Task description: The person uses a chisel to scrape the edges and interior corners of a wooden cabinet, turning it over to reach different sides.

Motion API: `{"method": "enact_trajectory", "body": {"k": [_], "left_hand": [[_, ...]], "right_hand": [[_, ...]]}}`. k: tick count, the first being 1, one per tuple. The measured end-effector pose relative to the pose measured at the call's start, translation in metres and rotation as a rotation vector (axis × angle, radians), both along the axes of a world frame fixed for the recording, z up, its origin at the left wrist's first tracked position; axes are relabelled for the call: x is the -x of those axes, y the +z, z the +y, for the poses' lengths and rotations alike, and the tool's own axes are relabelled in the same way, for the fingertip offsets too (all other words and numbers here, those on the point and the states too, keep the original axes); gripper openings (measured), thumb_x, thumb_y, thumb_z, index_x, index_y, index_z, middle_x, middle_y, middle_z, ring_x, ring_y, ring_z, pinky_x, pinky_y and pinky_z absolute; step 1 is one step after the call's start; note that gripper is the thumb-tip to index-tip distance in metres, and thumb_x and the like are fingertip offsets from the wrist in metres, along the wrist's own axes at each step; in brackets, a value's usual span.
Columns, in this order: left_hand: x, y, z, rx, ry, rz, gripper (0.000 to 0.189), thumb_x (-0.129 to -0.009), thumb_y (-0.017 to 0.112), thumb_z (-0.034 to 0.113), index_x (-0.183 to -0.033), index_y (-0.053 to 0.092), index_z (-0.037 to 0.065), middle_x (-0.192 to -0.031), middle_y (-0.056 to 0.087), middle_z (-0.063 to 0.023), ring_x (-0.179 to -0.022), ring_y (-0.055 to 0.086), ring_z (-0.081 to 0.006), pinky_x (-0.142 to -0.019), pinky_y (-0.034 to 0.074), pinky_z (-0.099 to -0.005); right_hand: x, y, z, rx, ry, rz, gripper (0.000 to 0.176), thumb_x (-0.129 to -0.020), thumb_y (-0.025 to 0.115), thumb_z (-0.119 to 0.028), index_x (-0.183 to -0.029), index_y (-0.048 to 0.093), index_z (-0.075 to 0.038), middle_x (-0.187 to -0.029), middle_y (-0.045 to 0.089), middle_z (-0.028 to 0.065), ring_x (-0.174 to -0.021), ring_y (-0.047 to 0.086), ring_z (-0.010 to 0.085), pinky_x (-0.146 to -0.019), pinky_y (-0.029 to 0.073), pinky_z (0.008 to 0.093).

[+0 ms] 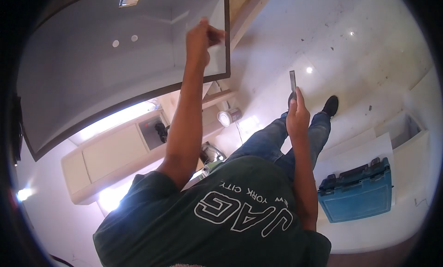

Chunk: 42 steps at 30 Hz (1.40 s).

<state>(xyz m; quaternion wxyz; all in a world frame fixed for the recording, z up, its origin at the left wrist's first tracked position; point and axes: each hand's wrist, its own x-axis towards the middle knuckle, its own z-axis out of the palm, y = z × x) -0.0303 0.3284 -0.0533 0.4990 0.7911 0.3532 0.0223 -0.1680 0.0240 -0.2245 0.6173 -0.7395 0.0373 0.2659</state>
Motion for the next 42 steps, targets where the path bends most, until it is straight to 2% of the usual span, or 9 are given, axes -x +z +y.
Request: {"method": "enact_trajectory", "body": {"k": [5, 9, 11, 16, 19, 21, 23, 25, 42], "left_hand": [[0.067, -0.012, -0.065, -0.938, -0.44, -0.069, 0.026, -0.101, 0.054, 0.015, -0.111, 0.074, 0.001, -0.108, 0.074, -0.0195, -0.099, 0.07, -0.0403, -0.089, 0.054, -0.047], [0.124, -0.025, -0.091, -0.604, -0.721, 0.386, 0.031, -0.094, 0.061, 0.006, -0.124, 0.068, 0.0, -0.108, 0.07, -0.0283, -0.104, 0.068, -0.0431, -0.09, 0.053, -0.0489], [0.105, 0.011, -0.138, -0.264, -0.683, 0.7, 0.039, -0.094, 0.058, 0.003, -0.132, 0.063, 0.001, -0.104, 0.071, -0.0296, -0.102, 0.069, -0.0429, -0.093, 0.052, -0.0493], [0.126, -0.015, -0.112, -0.96, -0.843, 0.354, 0.051, -0.094, 0.07, 0.023, -0.139, 0.061, 0.002, -0.147, 0.05, -0.0246, -0.136, 0.046, -0.0424, -0.106, 0.046, -0.0524], [0.098, 0.008, -0.098, -1.314, -0.779, 0.319, 0.054, -0.092, 0.072, 0.025, -0.132, 0.058, -0.008, -0.119, 0.06, -0.0209, -0.115, 0.057, -0.0411, -0.102, 0.044, -0.0499], [0.089, 0.005, -0.082, -1.301, -0.807, 0.571, 0.052, -0.094, 0.07, 0.024, -0.133, 0.059, -0.008, -0.117, 0.064, -0.0208, -0.112, 0.06, -0.0401, -0.098, 0.047, -0.0505], [0.085, -0.002, -0.073, -1.294, -0.805, 0.816, 0.051, -0.095, 0.069, 0.023, -0.134, 0.059, -0.009, -0.115, 0.067, -0.0206, -0.11, 0.063, -0.0392, -0.094, 0.049, -0.0511], [0.09, -0.009, -0.067, -1.203, -0.821, 0.817, 0.049, -0.097, 0.067, 0.023, -0.133, 0.06, -0.008, -0.105, 0.07, -0.0178, -0.098, 0.066, -0.0365, -0.088, 0.049, -0.052], [0.145, 0.007, -0.076, -1.257, -0.989, 0.608, 0.046, -0.094, 0.07, 0.016, -0.137, 0.062, 0.002, -0.145, 0.057, -0.0189, -0.141, 0.049, -0.0389, -0.122, 0.029, -0.058]], "right_hand": [[-0.002, -0.003, -0.011, 0.069, -0.021, 0.014, 0.047, -0.11, 0.044, -0.022, -0.15, 0.051, 0.001, -0.136, 0.066, 0.0277, -0.119, 0.066, 0.0447, -0.1, 0.051, 0.0453], [0.0, -0.015, -0.014, 0.113, -0.043, 0.185, 0.048, -0.11, 0.044, -0.024, -0.153, 0.049, -0.002, -0.14, 0.063, 0.0294, -0.122, 0.065, 0.0444, -0.102, 0.05, 0.0439], [0.015, -0.046, -0.011, 0.124, -0.093, -0.049, 0.046, -0.112, 0.047, -0.026, -0.154, 0.05, -0.008, -0.074, 0.05, 0.0015, -0.064, 0.047, 0.0115, -0.06, 0.044, 0.0299], [-0.003, -0.006, 0.011, -0.066, -0.312, 0.224, 0.046, -0.112, 0.047, -0.024, -0.154, 0.048, -0.006, -0.073, 0.046, -0.0013, -0.06, 0.042, 0.0075, -0.052, 0.039, 0.026], [0.033, -0.038, 0.029, -0.179, -0.425, 0.251, 0.047, -0.112, 0.047, -0.024, -0.154, 0.047, -0.005, -0.076, 0.047, -0.0013, -0.059, 0.041, 0.0063, -0.048, 0.036, 0.0245], [0.073, -0.069, 0.048, -0.108, -0.419, 0.333, 0.048, -0.111, 0.048, -0.027, -0.155, 0.047, -0.006, -0.077, 0.049, -0.001, -0.06, 0.043, 0.0058, -0.048, 0.036, 0.0241], [0.108, -0.087, 0.058, -0.108, -0.368, 0.562, 0.047, -0.109, 0.049, -0.024, -0.15, 0.05, -0.001, -0.125, 0.068, 0.0224, -0.1, 0.07, 0.0303, -0.085, 0.055, 0.0385], [0.17, -0.14, 0.073, -0.005, -0.329, 0.169, 0.05, -0.11, 0.049, -0.031, -0.153, 0.05, -0.006, -0.082, 0.058, 0.0051, -0.063, 0.05, 0.0114, -0.055, 0.044, 0.0299], [0.116, -0.095, 0.071, -0.474, -0.427, 0.497, 0.049, -0.108, 0.05, -0.012, -0.156, 0.048, -0.007, -0.089, 0.052, 0.0005, -0.067, 0.042, 0.0056, -0.058, 0.038, 0.0215]]}}
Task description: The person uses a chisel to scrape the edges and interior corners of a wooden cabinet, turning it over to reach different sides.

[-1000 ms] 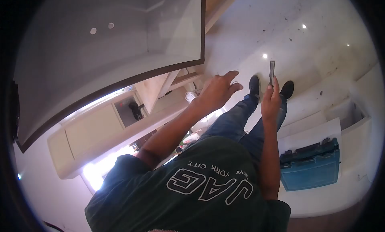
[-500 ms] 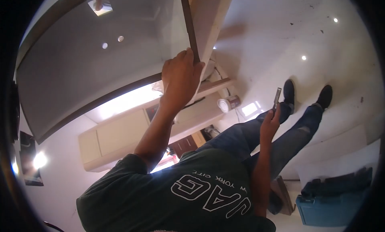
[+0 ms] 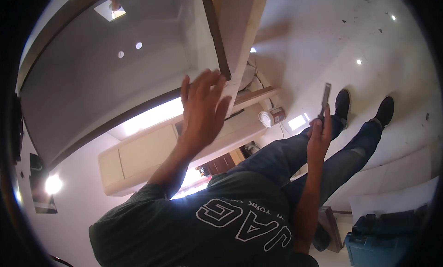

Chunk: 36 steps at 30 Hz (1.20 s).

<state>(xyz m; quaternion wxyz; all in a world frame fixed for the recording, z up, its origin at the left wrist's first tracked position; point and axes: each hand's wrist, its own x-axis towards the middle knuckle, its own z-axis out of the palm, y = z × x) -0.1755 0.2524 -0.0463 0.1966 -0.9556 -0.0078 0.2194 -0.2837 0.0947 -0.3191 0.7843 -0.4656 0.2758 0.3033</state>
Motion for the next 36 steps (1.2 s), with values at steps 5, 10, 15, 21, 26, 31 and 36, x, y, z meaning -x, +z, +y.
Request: {"method": "enact_trajectory", "body": {"k": [5, 10, 15, 21, 26, 31, 36], "left_hand": [[0.036, -0.012, -0.014, 0.68, 0.707, 0.049, 0.055, -0.099, 0.072, 0.024, -0.148, 0.056, 0.004, -0.139, 0.064, -0.0191, -0.129, 0.061, -0.0322, -0.108, 0.05, -0.0437], [0.004, -0.059, 0.001, 1.653, 1.264, -0.21, 0.054, -0.111, 0.051, 0.039, -0.151, 0.05, 0.003, -0.136, 0.066, -0.0168, -0.127, 0.061, -0.0264, -0.108, 0.049, -0.0431], [-0.024, -0.091, 0.014, 2.221, 1.34, -0.576, 0.044, -0.112, 0.049, 0.04, -0.136, 0.057, 0.004, -0.128, 0.068, -0.0169, -0.122, 0.063, -0.0285, -0.109, 0.049, -0.044], [-0.034, -0.086, 0.016, 2.342, 1.387, -0.679, 0.05, -0.112, 0.049, 0.04, -0.147, 0.045, 0.004, -0.127, 0.066, -0.0173, -0.115, 0.066, -0.0269, -0.099, 0.055, -0.0406], [-0.037, -0.084, 0.011, 2.317, 1.483, -0.671, 0.051, -0.112, 0.048, 0.042, -0.146, 0.046, 0.004, -0.127, 0.065, -0.016, -0.111, 0.065, -0.0246, -0.092, 0.057, -0.038], [-0.038, -0.086, 0.014, 2.357, 1.519, -0.643, 0.051, -0.113, 0.046, 0.041, -0.148, 0.045, 0.003, -0.13, 0.064, -0.0158, -0.113, 0.065, -0.0242, -0.094, 0.056, -0.0388], [-0.023, -0.063, 0.005, 2.123, 1.634, -0.577, 0.058, -0.111, 0.05, 0.036, -0.152, 0.039, -0.003, -0.145, 0.055, -0.025, -0.129, 0.058, -0.0337, -0.107, 0.05, -0.0465]], "right_hand": [[-0.067, 0.077, -0.001, 0.032, 0.14, -0.363, 0.046, -0.107, 0.051, -0.012, -0.152, 0.054, -0.004, -0.121, 0.072, 0.0133, -0.081, 0.065, 0.0175, -0.075, 0.054, 0.0298], [-0.124, 0.14, 0.029, 0.13, 0.256, -0.704, 0.044, -0.104, 0.055, -0.007, -0.148, 0.056, -0.001, -0.126, 0.069, 0.0245, -0.114, 0.069, 0.0382, -0.096, 0.054, 0.0422], [-0.157, 0.172, 0.053, 0.11, 0.298, -0.759, 0.042, -0.102, 0.056, -0.005, -0.144, 0.058, 0.0, -0.124, 0.068, 0.0265, -0.116, 0.068, 0.0419, -0.097, 0.055, 0.0418], [-0.161, 0.182, 0.074, 0.36, 0.4, -0.95, 0.041, -0.103, 0.054, -0.005, -0.143, 0.06, -0.001, -0.119, 0.07, 0.0251, -0.109, 0.071, 0.0407, -0.094, 0.056, 0.0428], [-0.167, 0.185, 0.075, 0.434, 0.52, -0.873, 0.04, -0.104, 0.052, -0.007, -0.143, 0.061, -0.002, -0.116, 0.071, 0.0255, -0.103, 0.072, 0.041, -0.089, 0.056, 0.0436], [-0.169, 0.192, 0.08, 0.438, 0.536, -0.815, 0.04, -0.105, 0.053, -0.011, -0.144, 0.06, -0.003, -0.113, 0.071, 0.0267, -0.102, 0.069, 0.0447, -0.085, 0.056, 0.0463], [-0.165, 0.189, 0.079, 0.485, 0.596, -0.881, 0.047, -0.104, 0.053, -0.011, -0.151, 0.052, -0.004, -0.114, 0.07, 0.0271, -0.101, 0.069, 0.0454, -0.081, 0.056, 0.0482]]}}
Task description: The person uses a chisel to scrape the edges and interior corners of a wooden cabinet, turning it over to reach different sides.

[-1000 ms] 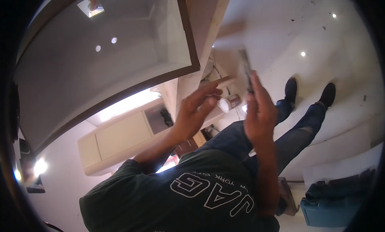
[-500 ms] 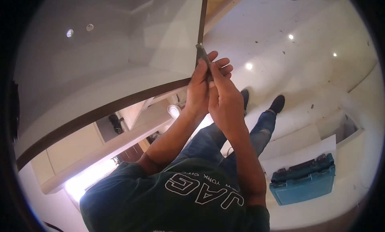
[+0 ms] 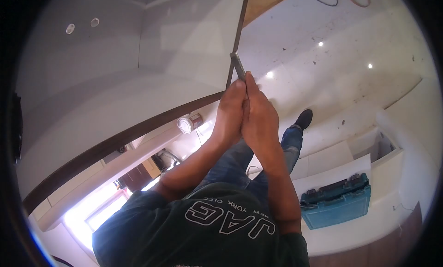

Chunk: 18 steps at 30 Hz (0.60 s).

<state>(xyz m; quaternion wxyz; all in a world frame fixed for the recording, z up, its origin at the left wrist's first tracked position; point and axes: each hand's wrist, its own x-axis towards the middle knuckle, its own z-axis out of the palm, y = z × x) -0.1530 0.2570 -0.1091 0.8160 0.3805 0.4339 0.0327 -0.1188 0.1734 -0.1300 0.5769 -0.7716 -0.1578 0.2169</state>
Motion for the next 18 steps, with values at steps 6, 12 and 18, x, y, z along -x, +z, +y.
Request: {"method": "enact_trajectory", "body": {"k": [6, 12, 18], "left_hand": [[-0.009, 0.068, -0.005, -1.796, -0.975, 0.118, 0.062, -0.095, 0.063, 0.017, -0.141, 0.045, -0.021, -0.154, 0.036, -0.0402, -0.137, 0.047, -0.0519, -0.115, 0.041, -0.0523], [-0.023, 0.043, 0.019, -1.945, -1.083, 0.113, 0.031, -0.099, 0.059, 0.013, -0.114, 0.068, -0.012, -0.126, 0.061, -0.0378, -0.13, 0.054, -0.0528, -0.108, 0.05, -0.0524], [-0.029, 0.047, 0.023, -1.914, -1.225, 0.204, 0.036, -0.104, 0.055, 0.019, -0.12, 0.066, -0.01, -0.134, 0.058, -0.0377, -0.134, 0.052, -0.0519, -0.109, 0.049, -0.0518]], "right_hand": [[-0.006, -0.007, -0.014, -0.078, 0.154, -0.179, 0.051, -0.103, 0.057, -0.017, -0.152, 0.05, -0.004, -0.118, 0.072, 0.0244, -0.106, 0.068, 0.0443, -0.085, 0.056, 0.0457], [-0.028, -0.009, -0.012, -0.264, 0.246, 0.344, 0.055, -0.105, 0.054, -0.018, -0.157, 0.042, -0.006, -0.119, 0.071, 0.0257, -0.112, 0.071, 0.036, -0.093, 0.054, 0.0389], [-0.046, -0.024, 0.012, -0.427, 0.234, 0.469, 0.049, -0.11, 0.046, -0.022, -0.155, 0.043, -0.006, -0.113, 0.073, 0.0147, -0.106, 0.068, 0.0229, -0.095, 0.051, 0.032]]}}
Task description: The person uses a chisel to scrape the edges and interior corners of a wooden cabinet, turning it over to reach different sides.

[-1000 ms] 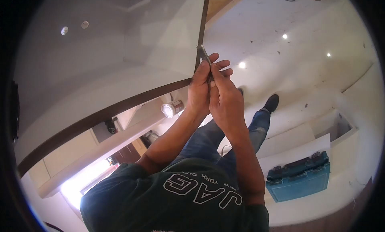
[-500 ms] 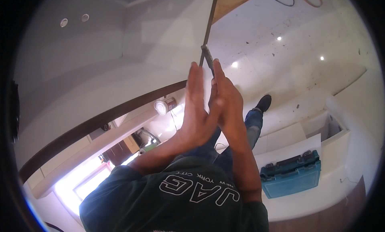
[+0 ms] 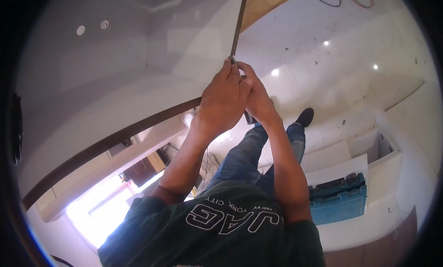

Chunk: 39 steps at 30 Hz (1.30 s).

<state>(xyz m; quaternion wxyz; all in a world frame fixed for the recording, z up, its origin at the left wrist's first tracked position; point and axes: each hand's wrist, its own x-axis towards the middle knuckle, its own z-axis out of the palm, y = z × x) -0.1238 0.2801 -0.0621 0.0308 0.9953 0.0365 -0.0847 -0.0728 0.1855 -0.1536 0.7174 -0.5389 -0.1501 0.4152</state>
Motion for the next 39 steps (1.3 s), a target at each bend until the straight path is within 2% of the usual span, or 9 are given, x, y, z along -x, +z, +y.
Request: {"method": "enact_trajectory", "body": {"k": [3, 8, 10, 13, 17, 21, 30, 34, 39], "left_hand": [[-0.003, 0.001, -0.002, 0.133, 0.15, 0.019, 0.037, -0.106, 0.053, 0.02, -0.123, 0.065, -0.01, -0.136, 0.057, -0.0372, -0.136, 0.051, -0.0508, -0.109, 0.049, -0.0523], [-0.003, 0.009, -0.011, 0.25, 0.376, -0.027, 0.035, -0.107, 0.051, 0.019, -0.122, 0.064, -0.01, -0.137, 0.057, -0.0369, -0.134, 0.053, -0.0498, -0.109, 0.049, -0.0523], [0.002, 0.0, -0.006, 0.168, 0.202, -0.008, 0.034, -0.105, 0.054, 0.016, -0.117, 0.064, -0.013, -0.133, 0.058, -0.0382, -0.131, 0.056, -0.0504, -0.106, 0.051, -0.0516], [0.004, -0.001, -0.003, 0.139, 0.149, -0.023, 0.029, -0.102, 0.056, 0.012, -0.113, 0.064, -0.014, -0.127, 0.061, -0.038, -0.128, 0.058, -0.0517, -0.101, 0.055, -0.0502], [-0.002, 0.002, -0.007, 0.19, 0.21, -0.131, 0.026, -0.1, 0.058, 0.01, -0.108, 0.064, -0.014, -0.123, 0.064, -0.0369, -0.126, 0.059, -0.0532, -0.095, 0.058, -0.0494], [-0.001, 0.004, -0.004, 0.124, 0.122, -0.075, 0.031, -0.101, 0.058, 0.012, -0.113, 0.063, -0.016, -0.123, 0.064, -0.0368, -0.125, 0.061, -0.0502, -0.093, 0.059, -0.0473], [-0.003, 0.008, -0.005, 0.16, 0.172, -0.07, 0.04, -0.102, 0.056, 0.014, -0.123, 0.058, -0.019, -0.127, 0.061, -0.039, -0.126, 0.061, -0.0491, -0.096, 0.058, -0.044], [-0.003, 0.009, -0.007, 0.183, 0.218, -0.055, 0.041, -0.103, 0.054, 0.016, -0.124, 0.058, -0.02, -0.129, 0.06, -0.0391, -0.125, 0.061, -0.0488, -0.096, 0.058, -0.0437], [-0.004, 0.005, -0.001, 0.128, 0.143, -0.051, 0.039, -0.103, 0.054, 0.016, -0.124, 0.058, -0.017, -0.13, 0.06, -0.0383, -0.123, 0.062, -0.0488, -0.095, 0.058, -0.0443]], "right_hand": [[0.0, -0.006, 0.009, -0.074, -0.022, 0.191, 0.05, -0.105, 0.057, -0.018, -0.151, 0.047, -0.001, -0.131, 0.066, 0.0116, -0.118, 0.065, 0.0192, -0.103, 0.049, 0.0302], [0.003, -0.002, 0.01, -0.126, -0.074, 0.157, 0.053, -0.105, 0.058, -0.024, -0.15, 0.047, 0.001, -0.13, 0.066, 0.0114, -0.115, 0.065, 0.0186, -0.1, 0.051, 0.0307], [0.005, 0.001, 0.013, -0.109, -0.079, 0.176, 0.053, -0.105, 0.056, -0.026, -0.15, 0.048, 0.001, -0.13, 0.066, 0.0117, -0.115, 0.065, 0.0181, -0.099, 0.051, 0.0308], [0.012, 0.001, 0.014, -0.143, -0.138, 0.266, 0.054, -0.106, 0.054, -0.03, -0.15, 0.048, 0.001, -0.131, 0.066, 0.0121, -0.116, 0.064, 0.0176, -0.1, 0.051, 0.0303], [0.01, 0.004, 0.014, -0.087, -0.139, 0.128, 0.058, -0.106, 0.05, -0.037, -0.151, 0.047, 0.001, -0.132, 0.065, 0.0121, -0.116, 0.063, 0.0172, -0.101, 0.05, 0.0308], [0.013, 0.001, 0.015, -0.147, -0.157, 0.166, 0.069, -0.106, 0.051, -0.049, -0.152, 0.045, 0.001, -0.132, 0.065, 0.0121, -0.116, 0.063, 0.0173, -0.101, 0.05, 0.0309], [0.016, -0.003, 0.017, -0.185, -0.153, 0.237, 0.076, -0.103, 0.055, -0.058, -0.151, 0.045, 0.001, -0.125, 0.067, 0.0105, -0.108, 0.065, 0.0149, -0.092, 0.053, 0.029], [0.015, 0.001, 0.02, -0.063, -0.16, 0.194, 0.072, -0.104, 0.054, -0.056, -0.148, 0.047, 0.001, -0.118, 0.068, 0.0089, -0.104, 0.065, 0.0129, -0.088, 0.053, 0.0275], [0.004, 0.008, 0.02, 0.017, -0.108, 0.11, 0.05, -0.106, 0.051, -0.038, -0.14, 0.051, -0.001, -0.108, 0.068, 0.0061, -0.097, 0.064, 0.0115, -0.082, 0.052, 0.0274]]}}
